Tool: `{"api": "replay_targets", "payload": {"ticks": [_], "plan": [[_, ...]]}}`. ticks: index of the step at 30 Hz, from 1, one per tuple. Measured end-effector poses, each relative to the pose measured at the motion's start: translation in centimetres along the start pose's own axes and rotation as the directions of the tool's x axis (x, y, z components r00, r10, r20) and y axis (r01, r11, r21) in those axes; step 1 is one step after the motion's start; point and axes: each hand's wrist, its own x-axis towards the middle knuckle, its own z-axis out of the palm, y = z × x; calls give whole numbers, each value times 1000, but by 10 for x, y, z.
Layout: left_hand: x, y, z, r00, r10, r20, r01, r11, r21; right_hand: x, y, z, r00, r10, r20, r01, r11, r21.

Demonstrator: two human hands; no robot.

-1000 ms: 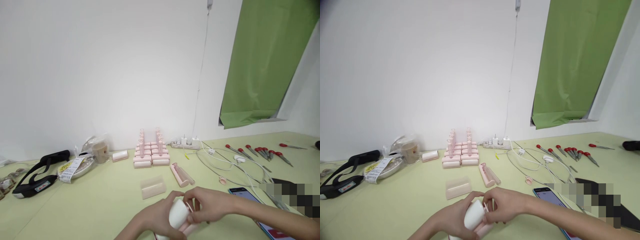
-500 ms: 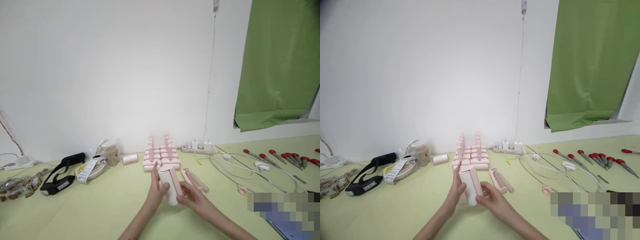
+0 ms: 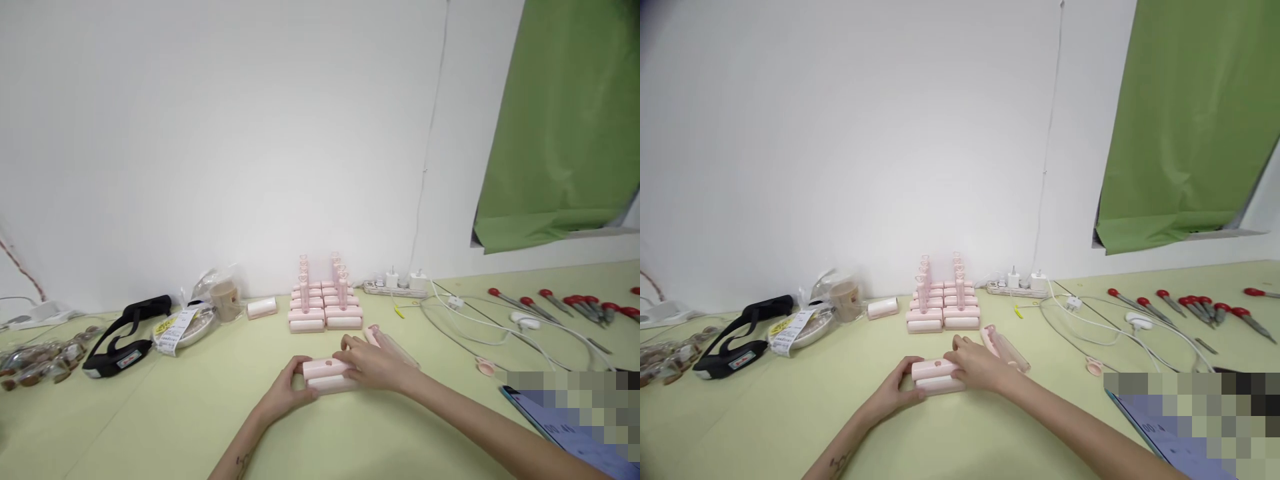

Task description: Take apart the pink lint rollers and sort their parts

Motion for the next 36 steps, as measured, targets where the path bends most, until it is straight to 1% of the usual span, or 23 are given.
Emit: {"api": "replay_targets", "payload": {"ticks": [1, 2, 3, 4, 5, 6, 7, 9, 12, 19, 22, 25, 27, 29, 31, 33, 34, 35, 36], "plan": [[-1, 2, 0, 1000, 3, -5, -3, 1000, 11, -1, 5, -1, 999, 34, -20, -33, 999, 30], [-2, 3, 1, 1000, 7, -4, -7, 1000, 26, -1, 12, -2, 993, 99, -57, -95, 994, 58], [-3, 4, 2, 1000, 11, 7, -11, 999, 39, -2, 21, -3, 978, 187, -98, -180, 981, 77], [-4, 5, 5, 999, 12, 30, -13, 999, 48, -3, 32, -5, 948, 287, -135, -278, 957, 86], [-5, 5, 9, 998, 9, 59, -12, 998, 54, -4, 42, -6, 909, 384, -165, -375, 923, 82], [-6, 5, 13, 996, 2, 84, -8, 998, 60, -5, 53, -6, 873, 454, -181, -449, 891, 70], [-6, 5, 17, 996, -5, 92, -2, 998, 67, -5, 62, -5, 849, 498, -178, -496, 866, 58], [-5, 3, 24, 997, -13, 70, 7, 996, 93, -7, 76, 0, 806, 571, -156, -570, 820, 55], [-2, -1, 30, 999, -15, 42, 10, 993, 118, -9, 85, 8, 773, 622, -122, -616, 783, 88], [-3, -4, 29, 999, 18, 46, -22, 997, 77, -3, 91, 21, 767, 637, -73, -616, 763, 197], [-4, -2, 29, 998, 20, 53, -23, 998, 62, -1, 95, 21, 771, 632, -76, -598, 761, 251], [-3, -3, 29, 998, 30, 52, -33, 997, 64, -4, 96, 13, 770, 623, -141, -566, 768, 300], [-2, -4, 30, 998, 38, 52, -42, 997, 65, -9, 89, 4, 793, 582, -181, -505, 794, 339], [-1, -4, 30, 998, 43, 46, -46, 996, 71, -13, 77, -7, 836, 513, -195, -415, 824, 387], [-1, -3, 31, 999, 42, 34, -45, 996, 79, -17, 59, -17, 900, 393, -187, -287, 859, 425], [-1, -2, 31, 998, 47, 31, -50, 996, 78, -18, 41, -29, 967, 214, -138, -144, 905, 400], [-1, -2, 31, 998, 52, 34, -54, 996, 73, -18, 32, -34, 989, 120, -83, -83, 931, 356], [-1, -1, 32, 998, 54, 38, -57, 996, 71, -17, 24, -39, 999, 36, -13, -30, 956, 290], [-1, -1, 32, 998, 54, 39, -57, 996, 72, -15, 17, -44, 998, -25, 63, 11, 979, 206]]}}
